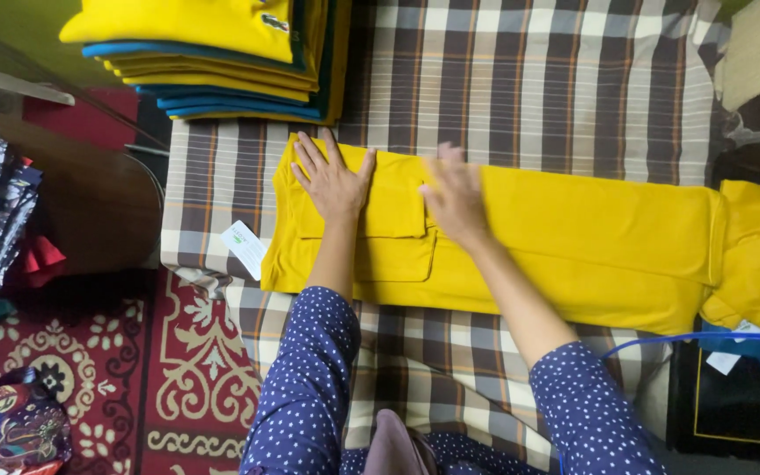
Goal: Folding a yellow t-shirt on a table.
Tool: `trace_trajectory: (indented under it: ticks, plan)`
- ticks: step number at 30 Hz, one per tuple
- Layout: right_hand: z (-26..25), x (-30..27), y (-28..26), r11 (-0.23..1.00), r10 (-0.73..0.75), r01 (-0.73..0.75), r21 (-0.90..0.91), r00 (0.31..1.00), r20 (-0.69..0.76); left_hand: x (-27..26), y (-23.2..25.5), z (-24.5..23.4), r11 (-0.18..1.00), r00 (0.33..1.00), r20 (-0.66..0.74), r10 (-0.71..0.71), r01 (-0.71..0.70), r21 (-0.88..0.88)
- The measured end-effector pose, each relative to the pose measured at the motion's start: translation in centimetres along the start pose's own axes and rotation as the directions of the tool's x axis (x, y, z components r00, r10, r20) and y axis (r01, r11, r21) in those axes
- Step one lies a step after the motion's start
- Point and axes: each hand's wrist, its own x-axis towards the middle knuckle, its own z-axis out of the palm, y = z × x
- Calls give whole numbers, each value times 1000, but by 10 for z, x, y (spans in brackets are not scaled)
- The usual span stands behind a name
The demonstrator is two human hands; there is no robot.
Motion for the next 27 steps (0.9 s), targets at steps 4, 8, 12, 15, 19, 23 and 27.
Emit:
trace_trajectory:
  ticks: [4,8,12,15,19,23,27]
  plan:
    - [21,9,-37,939,-330,338,-68,937,111,1,-2,3,1000,1000,16,6,-6,1]
    - [17,13,-21,945,-285,301,-128,950,127,0,1,-4,1000,999,34,1,-1,-5]
    - [-7,-21,81,933,-292,283,-221,956,-7,0,-3,1,999,999,34,32,-32,-7]
    - [-27,-64,203,950,-182,108,-291,954,-237,-1,-5,7,999,1000,-14,26,-27,-28]
    - [-83,-120,265,848,100,-249,-468,942,-321,4,-6,8,999,998,-44,46,-46,-1]
    - [-81,-125,236,807,506,-550,-214,831,-230,0,-10,18,993,992,-93,86,-93,-69]
    - [-60,-96,122,908,385,-398,-134,916,-115,-93,70,22,877,954,-171,247,-295,-378]
